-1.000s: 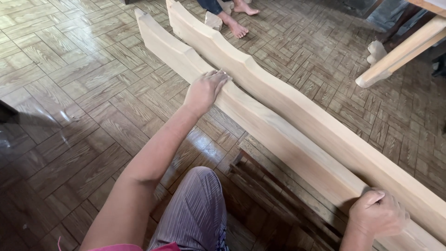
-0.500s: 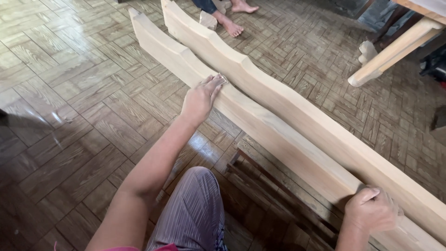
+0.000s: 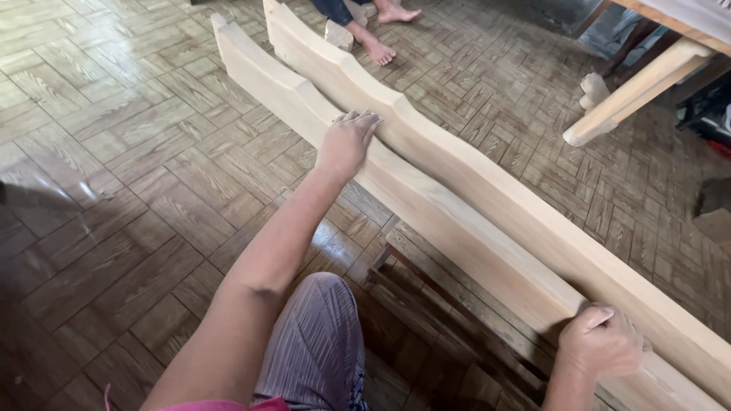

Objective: Sanding the edges and surfaces of curved wooden furniture components using sandpaper.

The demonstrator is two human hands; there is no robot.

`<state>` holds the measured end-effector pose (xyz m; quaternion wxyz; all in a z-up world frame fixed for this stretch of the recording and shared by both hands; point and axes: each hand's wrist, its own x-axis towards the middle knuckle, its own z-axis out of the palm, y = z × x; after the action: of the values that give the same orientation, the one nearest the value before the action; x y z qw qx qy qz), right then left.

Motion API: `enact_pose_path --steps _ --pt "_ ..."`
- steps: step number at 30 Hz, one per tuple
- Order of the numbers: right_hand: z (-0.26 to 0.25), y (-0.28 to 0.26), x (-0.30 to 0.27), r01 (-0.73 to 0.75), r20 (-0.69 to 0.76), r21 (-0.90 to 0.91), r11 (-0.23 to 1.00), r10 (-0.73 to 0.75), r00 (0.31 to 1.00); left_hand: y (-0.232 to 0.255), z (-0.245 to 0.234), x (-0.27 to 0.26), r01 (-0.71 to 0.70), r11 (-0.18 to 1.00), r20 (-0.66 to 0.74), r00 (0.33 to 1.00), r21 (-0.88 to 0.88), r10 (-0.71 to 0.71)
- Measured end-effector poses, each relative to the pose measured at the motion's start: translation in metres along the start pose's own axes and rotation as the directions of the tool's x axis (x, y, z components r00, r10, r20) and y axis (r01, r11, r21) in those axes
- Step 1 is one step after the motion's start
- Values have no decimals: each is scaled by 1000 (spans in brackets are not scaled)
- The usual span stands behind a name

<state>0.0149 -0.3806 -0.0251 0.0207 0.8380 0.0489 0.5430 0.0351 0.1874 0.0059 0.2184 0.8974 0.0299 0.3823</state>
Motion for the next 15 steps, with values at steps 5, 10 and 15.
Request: enact_pose_path --steps 5,10,15 --pt "5 3 -3 -8 -6 -16 1000 8 1000 31 -51 -62 72 991 7 997 -114 -72" --pt "11 8 -6 16 -38 -9 1000 -17 999 25 -74 -84 157 986 8 988 -49 -157" --pt "5 5 -3 17 -11 3 1000 -17 1000 35 -87 -47 127 989 -35 991 -77 -130"
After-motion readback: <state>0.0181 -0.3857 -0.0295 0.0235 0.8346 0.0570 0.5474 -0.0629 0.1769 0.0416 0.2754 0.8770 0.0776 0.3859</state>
